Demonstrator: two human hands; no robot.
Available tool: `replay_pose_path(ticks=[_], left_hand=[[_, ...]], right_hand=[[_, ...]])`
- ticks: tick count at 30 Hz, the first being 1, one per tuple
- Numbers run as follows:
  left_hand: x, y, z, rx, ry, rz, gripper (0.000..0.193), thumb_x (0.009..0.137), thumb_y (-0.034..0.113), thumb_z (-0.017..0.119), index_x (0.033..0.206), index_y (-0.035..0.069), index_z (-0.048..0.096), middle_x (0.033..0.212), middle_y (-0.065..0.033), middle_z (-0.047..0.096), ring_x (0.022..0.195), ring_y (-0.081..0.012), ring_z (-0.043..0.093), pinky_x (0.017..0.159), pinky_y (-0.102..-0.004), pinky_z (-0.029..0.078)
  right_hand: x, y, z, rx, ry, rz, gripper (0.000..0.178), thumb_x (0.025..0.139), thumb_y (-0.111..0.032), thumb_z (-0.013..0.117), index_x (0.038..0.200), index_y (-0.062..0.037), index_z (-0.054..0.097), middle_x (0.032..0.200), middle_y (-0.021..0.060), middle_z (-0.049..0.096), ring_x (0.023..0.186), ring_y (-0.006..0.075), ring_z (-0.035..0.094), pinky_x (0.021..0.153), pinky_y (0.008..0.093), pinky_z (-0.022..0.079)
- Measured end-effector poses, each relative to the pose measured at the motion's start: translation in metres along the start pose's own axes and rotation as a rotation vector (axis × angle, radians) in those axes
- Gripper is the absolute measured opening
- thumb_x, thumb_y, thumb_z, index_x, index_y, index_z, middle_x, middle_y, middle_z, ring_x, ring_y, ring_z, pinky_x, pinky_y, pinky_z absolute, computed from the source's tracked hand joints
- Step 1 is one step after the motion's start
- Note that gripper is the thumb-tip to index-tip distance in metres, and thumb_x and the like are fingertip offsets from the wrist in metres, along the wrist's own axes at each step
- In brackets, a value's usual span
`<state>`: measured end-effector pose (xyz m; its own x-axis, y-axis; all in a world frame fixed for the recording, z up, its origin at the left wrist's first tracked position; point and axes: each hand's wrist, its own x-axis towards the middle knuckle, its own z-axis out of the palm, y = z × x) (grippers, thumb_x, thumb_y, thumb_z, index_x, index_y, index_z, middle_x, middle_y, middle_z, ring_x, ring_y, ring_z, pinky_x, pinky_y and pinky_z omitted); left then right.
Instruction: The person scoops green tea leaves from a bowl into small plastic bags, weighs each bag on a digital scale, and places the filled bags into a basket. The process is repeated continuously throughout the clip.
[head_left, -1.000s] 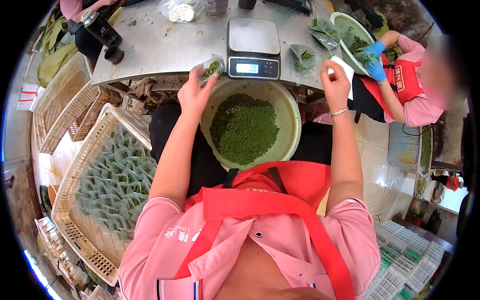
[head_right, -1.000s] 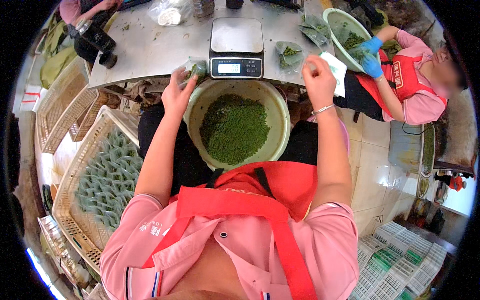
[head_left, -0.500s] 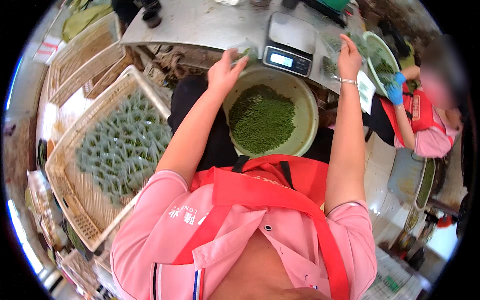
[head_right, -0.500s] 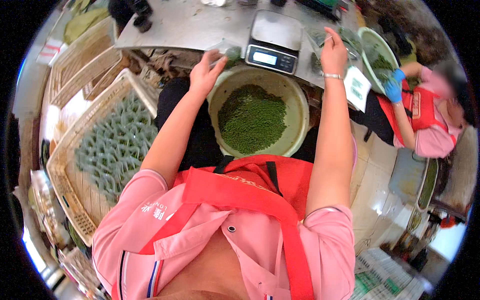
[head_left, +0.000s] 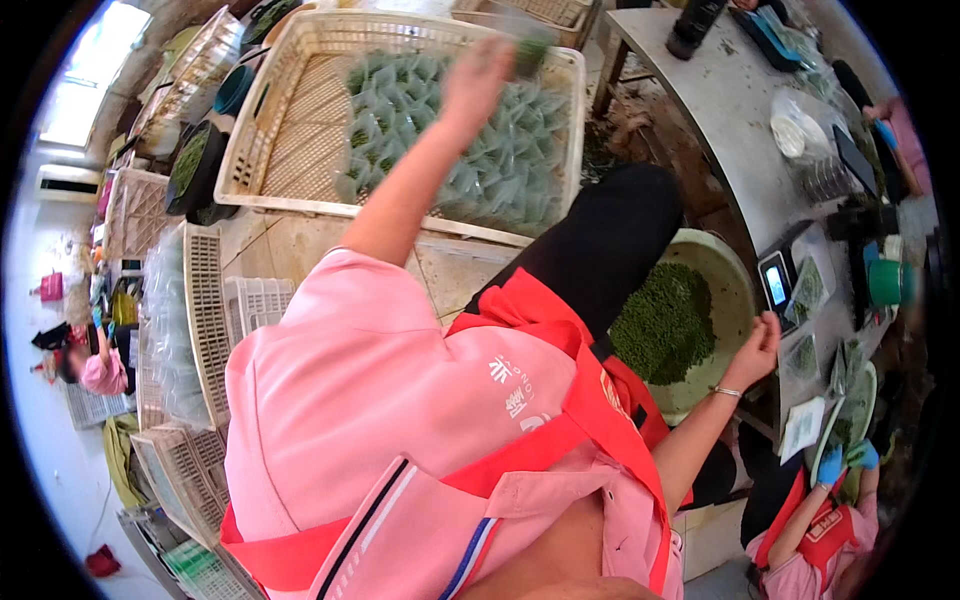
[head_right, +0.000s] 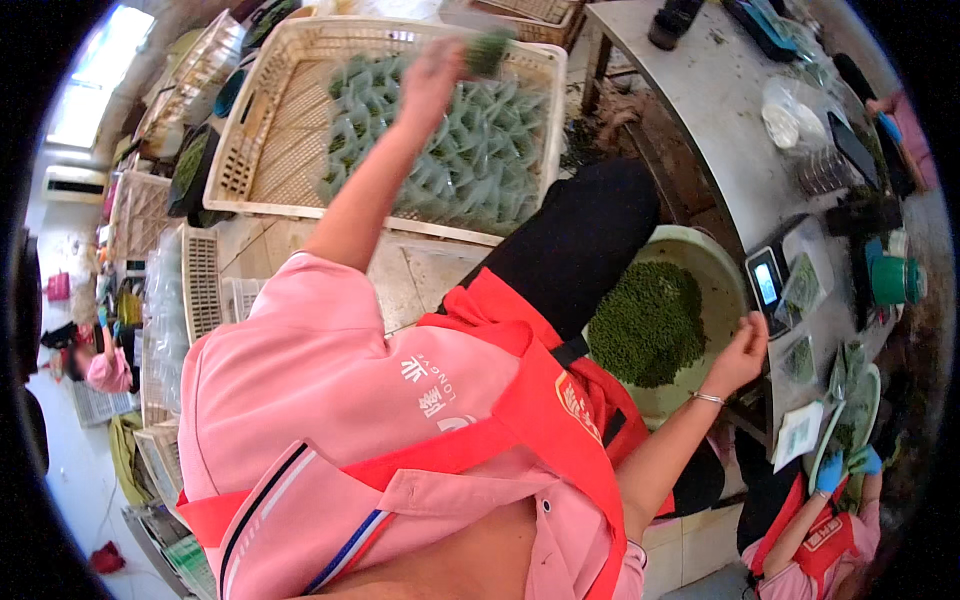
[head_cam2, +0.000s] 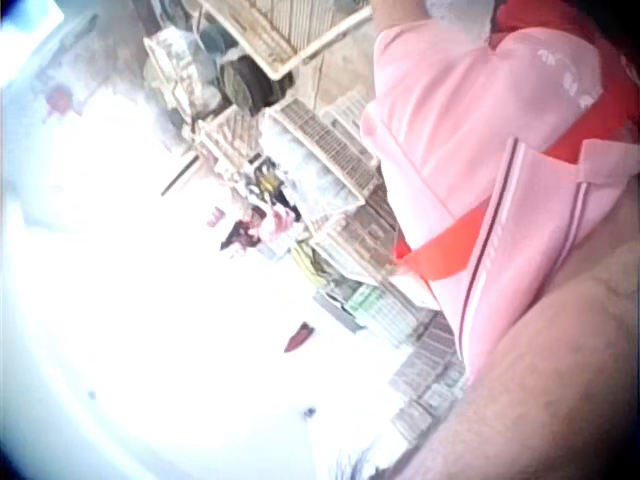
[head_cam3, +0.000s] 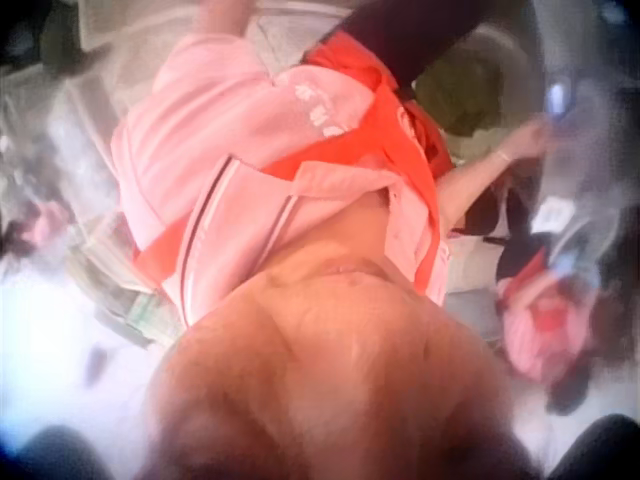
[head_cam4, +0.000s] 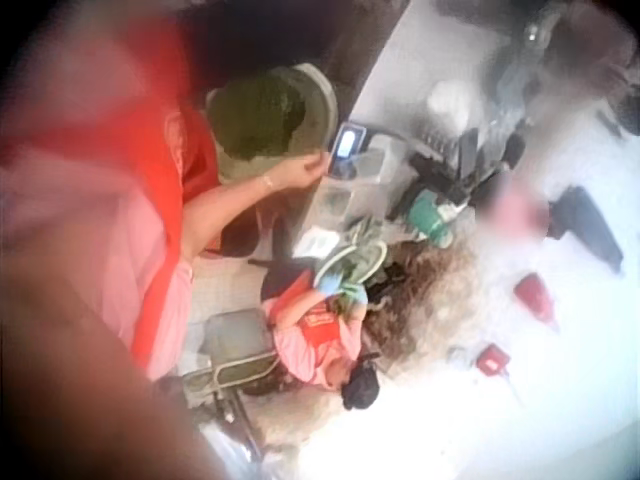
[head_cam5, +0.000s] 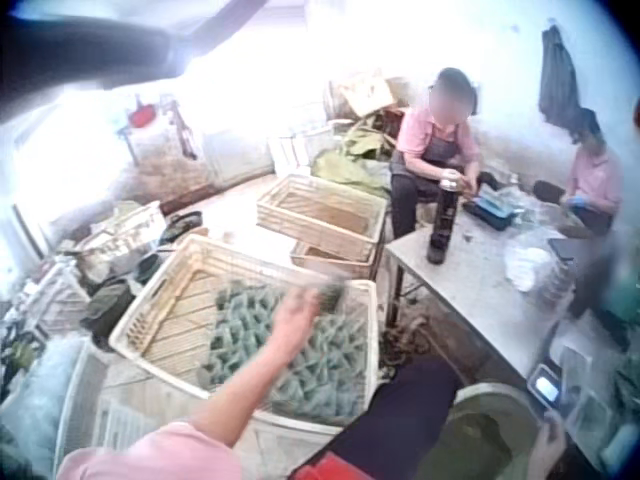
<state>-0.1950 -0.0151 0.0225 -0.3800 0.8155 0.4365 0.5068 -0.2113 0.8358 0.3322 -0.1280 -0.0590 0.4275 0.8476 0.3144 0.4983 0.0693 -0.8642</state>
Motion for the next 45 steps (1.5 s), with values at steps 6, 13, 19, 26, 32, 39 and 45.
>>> replay_pose_path(ticks=[6,13,19,26,32,39,45], left_hand=[[0.025,-0.083,-0.216,0.673,0.394,-0.123,0.057,0.085,0.055,0.048,0.123,0.013,0.052,0.108,-0.0173,0.062,0.1,-0.0358,0.059,0.085,-0.045,0.043],[0.033,-0.162,-0.253,0.726,0.306,-0.523,0.059,0.084,0.049,0.042,0.117,0.003,0.055,0.108,-0.0264,0.059,0.103,-0.0383,0.057,0.089,-0.0459,0.042],[0.025,-0.197,-0.199,0.872,-0.121,-0.576,0.065,0.084,0.046,0.045,0.124,-0.005,0.048,0.118,-0.0291,0.054,0.11,-0.0388,0.053,0.095,-0.0415,0.04],[0.04,-0.151,-0.19,0.965,0.169,-0.336,0.084,0.075,0.063,0.055,0.132,0.002,0.043,0.121,-0.0224,0.055,0.107,-0.0379,0.055,0.092,-0.0465,0.041],[-0.001,-0.068,-0.046,0.429,-0.1,0.167,0.045,0.083,0.03,0.062,0.119,0.005,0.054,0.115,-0.0155,0.06,0.106,-0.032,0.057,0.088,-0.0372,0.044],[-0.12,0.086,0.149,0.007,-0.925,0.83,0.024,0.079,0.015,0.065,0.102,0.01,0.062,0.093,-0.012,0.065,0.086,-0.0293,0.061,0.075,-0.0379,0.049],[-0.209,0.101,0.215,0.015,-1.375,0.747,0.031,0.078,0.025,0.064,0.107,0.015,0.058,0.101,-0.0079,0.064,0.081,-0.0292,0.063,0.067,-0.0395,0.05]], right_hand=[[-0.06,0.027,0.06,0.018,-0.472,0.155,0.026,0.089,-0.007,0.055,0.113,-0.0008,0.061,0.107,0.0084,0.064,0.095,0.0152,0.06,0.084,0.0274,0.047],[-0.098,0.034,0.077,-0.173,-0.709,0.204,0.03,0.085,-0.008,0.058,0.114,-0.0002,0.06,0.103,0.0124,0.066,0.088,0.0181,0.064,0.08,0.0292,0.049],[-0.114,0.049,0.069,-0.304,-0.76,0.243,0.032,0.084,-0.01,0.06,0.114,-0.0001,0.06,0.102,0.0156,0.066,0.09,0.0219,0.065,0.08,0.0316,0.049],[-0.136,0.049,0.082,-0.669,-0.736,0.167,0.048,0.078,-0.025,0.065,0.12,-0.0036,0.055,0.112,0.0205,0.06,0.103,0.0341,0.059,0.088,0.0395,0.046],[-0.147,0.055,0.096,-0.65,-0.981,0.273,0.022,0.074,-0.011,0.057,0.096,-0.0093,0.059,0.096,0.018,0.063,0.092,0.0348,0.06,0.08,0.0438,0.048],[-0.121,0.036,0.068,-0.028,-0.582,0.513,0.011,0.075,-0.004,0.06,0.085,-0.0034,0.055,0.07,0.0079,0.061,0.06,0.0176,0.062,0.055,0.031,0.05],[-0.1,-0.011,0.034,0.347,-0.404,0.627,0.007,0.079,-0.004,0.059,0.085,-0.001,0.056,0.067,0.0028,0.059,0.056,0.0117,0.061,0.049,0.0257,0.047]])
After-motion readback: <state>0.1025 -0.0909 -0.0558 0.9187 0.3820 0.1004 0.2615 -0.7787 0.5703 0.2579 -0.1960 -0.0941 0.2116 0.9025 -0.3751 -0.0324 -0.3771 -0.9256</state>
